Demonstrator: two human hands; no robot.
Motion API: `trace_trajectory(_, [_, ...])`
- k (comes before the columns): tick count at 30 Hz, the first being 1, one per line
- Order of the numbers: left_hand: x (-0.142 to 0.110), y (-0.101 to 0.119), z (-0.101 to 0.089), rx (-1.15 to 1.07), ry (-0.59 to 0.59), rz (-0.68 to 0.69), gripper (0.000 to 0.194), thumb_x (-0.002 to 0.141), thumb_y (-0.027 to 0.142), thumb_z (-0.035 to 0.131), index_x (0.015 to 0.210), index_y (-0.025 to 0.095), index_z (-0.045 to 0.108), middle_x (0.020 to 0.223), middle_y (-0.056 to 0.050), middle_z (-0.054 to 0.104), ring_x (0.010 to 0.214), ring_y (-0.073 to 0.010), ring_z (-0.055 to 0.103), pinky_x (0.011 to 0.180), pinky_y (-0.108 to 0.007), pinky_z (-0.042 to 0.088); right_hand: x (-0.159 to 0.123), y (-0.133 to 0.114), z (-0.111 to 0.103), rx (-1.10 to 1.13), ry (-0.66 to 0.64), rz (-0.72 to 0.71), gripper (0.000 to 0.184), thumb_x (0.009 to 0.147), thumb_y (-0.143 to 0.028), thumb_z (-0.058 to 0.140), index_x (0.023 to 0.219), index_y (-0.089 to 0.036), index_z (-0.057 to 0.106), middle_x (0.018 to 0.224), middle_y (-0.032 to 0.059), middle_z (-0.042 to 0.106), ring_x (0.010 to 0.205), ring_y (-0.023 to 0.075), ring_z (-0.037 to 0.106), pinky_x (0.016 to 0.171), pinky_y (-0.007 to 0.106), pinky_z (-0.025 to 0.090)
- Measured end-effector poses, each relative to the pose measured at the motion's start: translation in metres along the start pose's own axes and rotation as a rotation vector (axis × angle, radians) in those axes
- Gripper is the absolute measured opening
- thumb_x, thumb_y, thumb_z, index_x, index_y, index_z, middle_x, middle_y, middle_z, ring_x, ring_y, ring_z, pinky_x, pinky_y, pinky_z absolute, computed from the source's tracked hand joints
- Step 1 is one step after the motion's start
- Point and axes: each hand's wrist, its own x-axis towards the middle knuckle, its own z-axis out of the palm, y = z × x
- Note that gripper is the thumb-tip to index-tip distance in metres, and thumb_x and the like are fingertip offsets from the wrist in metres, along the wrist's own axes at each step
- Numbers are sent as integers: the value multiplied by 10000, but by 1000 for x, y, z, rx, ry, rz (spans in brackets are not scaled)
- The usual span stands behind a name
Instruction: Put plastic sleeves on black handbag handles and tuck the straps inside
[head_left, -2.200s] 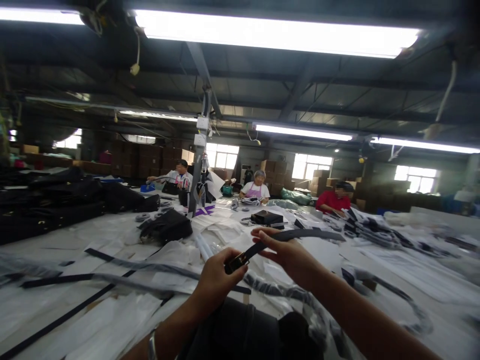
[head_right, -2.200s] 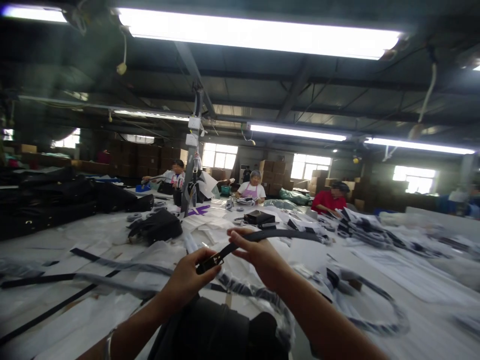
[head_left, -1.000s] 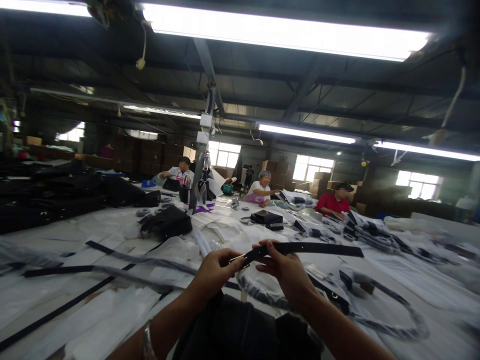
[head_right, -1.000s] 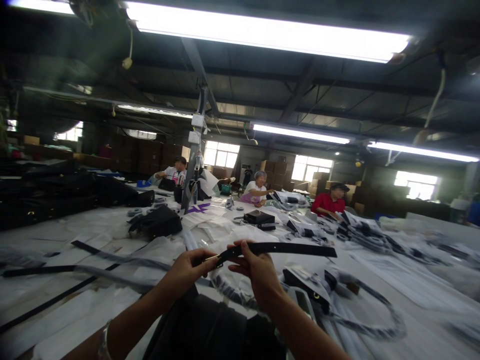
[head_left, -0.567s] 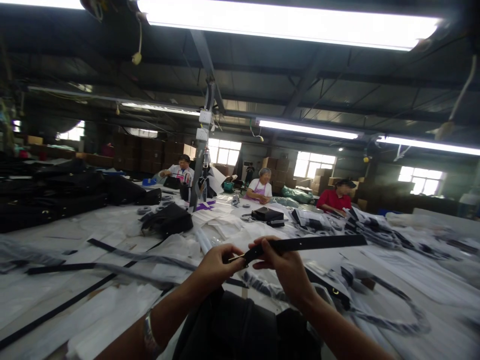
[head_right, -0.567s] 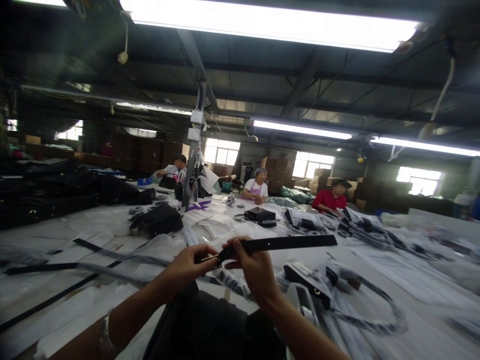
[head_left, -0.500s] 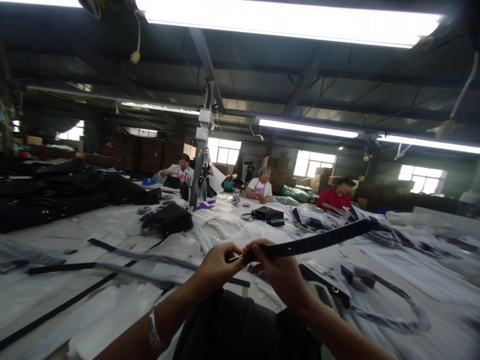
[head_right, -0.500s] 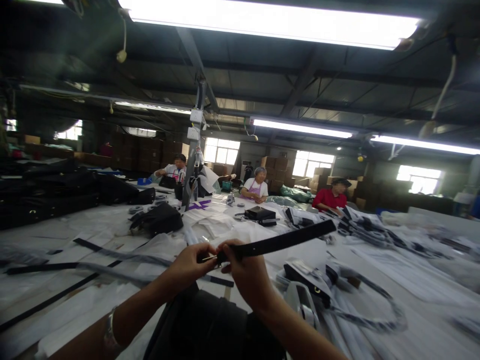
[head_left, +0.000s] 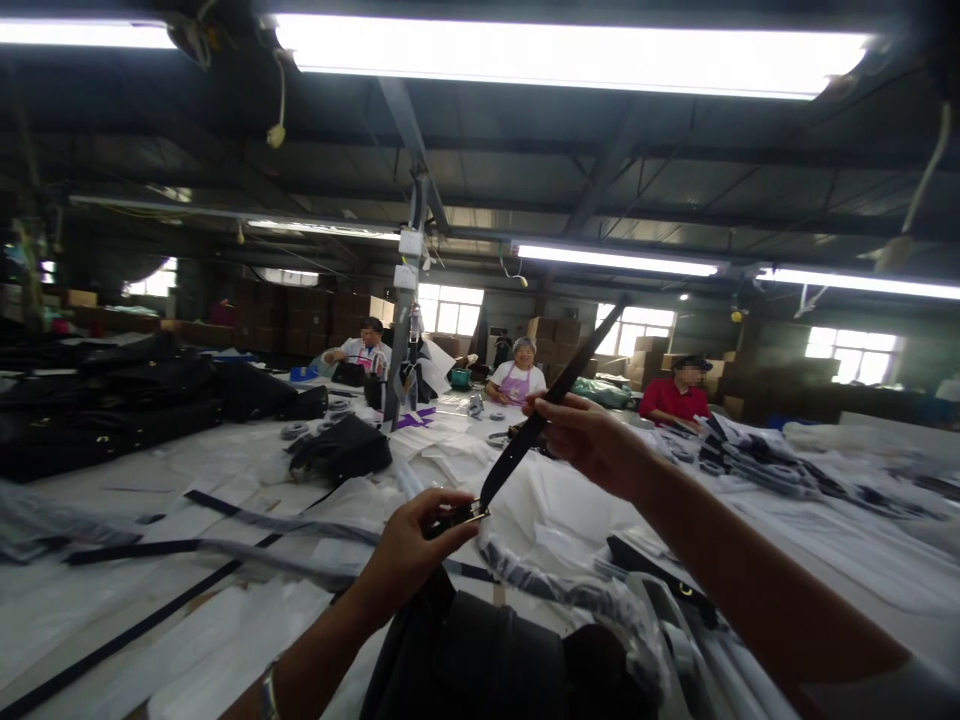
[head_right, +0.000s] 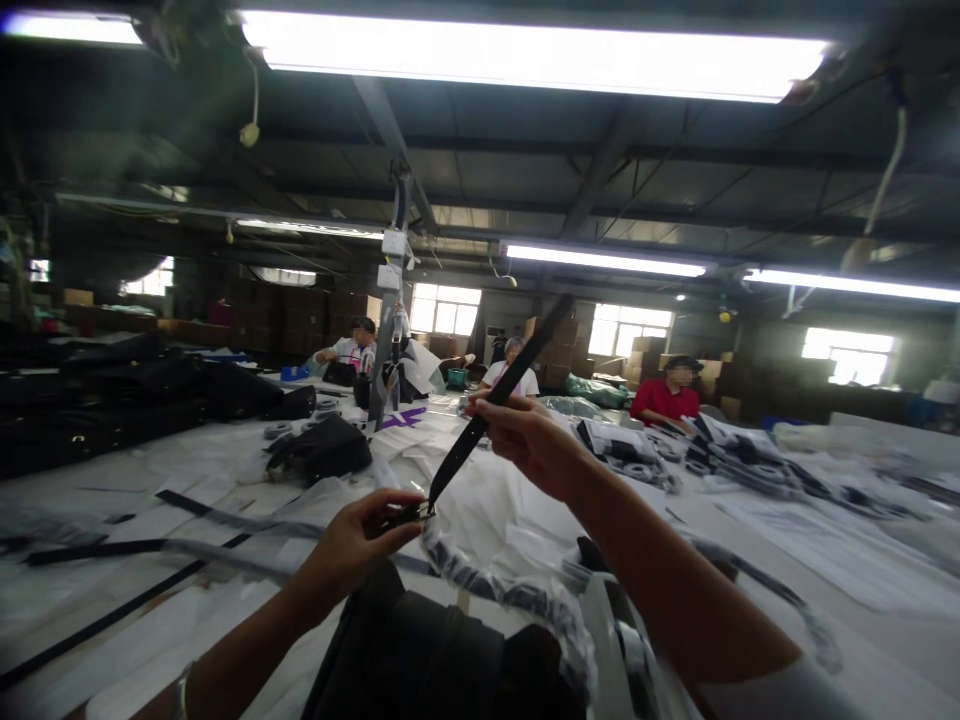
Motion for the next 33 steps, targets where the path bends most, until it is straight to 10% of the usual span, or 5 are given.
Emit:
trace_trajectory(9, [-1,-8,2,121,50,62,290,753,323,747,1021,214,721,1017,-66,726,958,-242,663,874,-355,501,-5,-19,-31,101,51,-171,228,804,-266,770,1019,-224,710,1008,-1,656,563,8,485,500,69,467])
trace_trajectory(15, [-5,-7,0,-260,11,-56,497,700,335,796,1153,186,658,1117,-105,715,1080,-273,649,970,-393,471,-20,-18,-38,25,104,-208,297,790,-476,745,1030,-302,711,890,-36,639,539,48,442,485,154,419])
trace_trajectory(24, [-11,-3,-2,-208,73,-17,424,729,305,785,1115,168,675,1079,-104,731,1007,-256,681,924,-383,519,-35,-4,0,-1010,-197,149,386,789,-544,682,752,-173,781,633,7,603,548,115,456,492,239,324])
trace_trajectory(33, [-12,-6,6,-165,149,-29,399,682,331,826,1027,161,722,1017,-95,761,954,-254,706,924,-370,534,-28,27,-2,-1105,-134,239,431,796,-572,631,691,-171,746,487,-40,456,456,96,354,423,242,235])
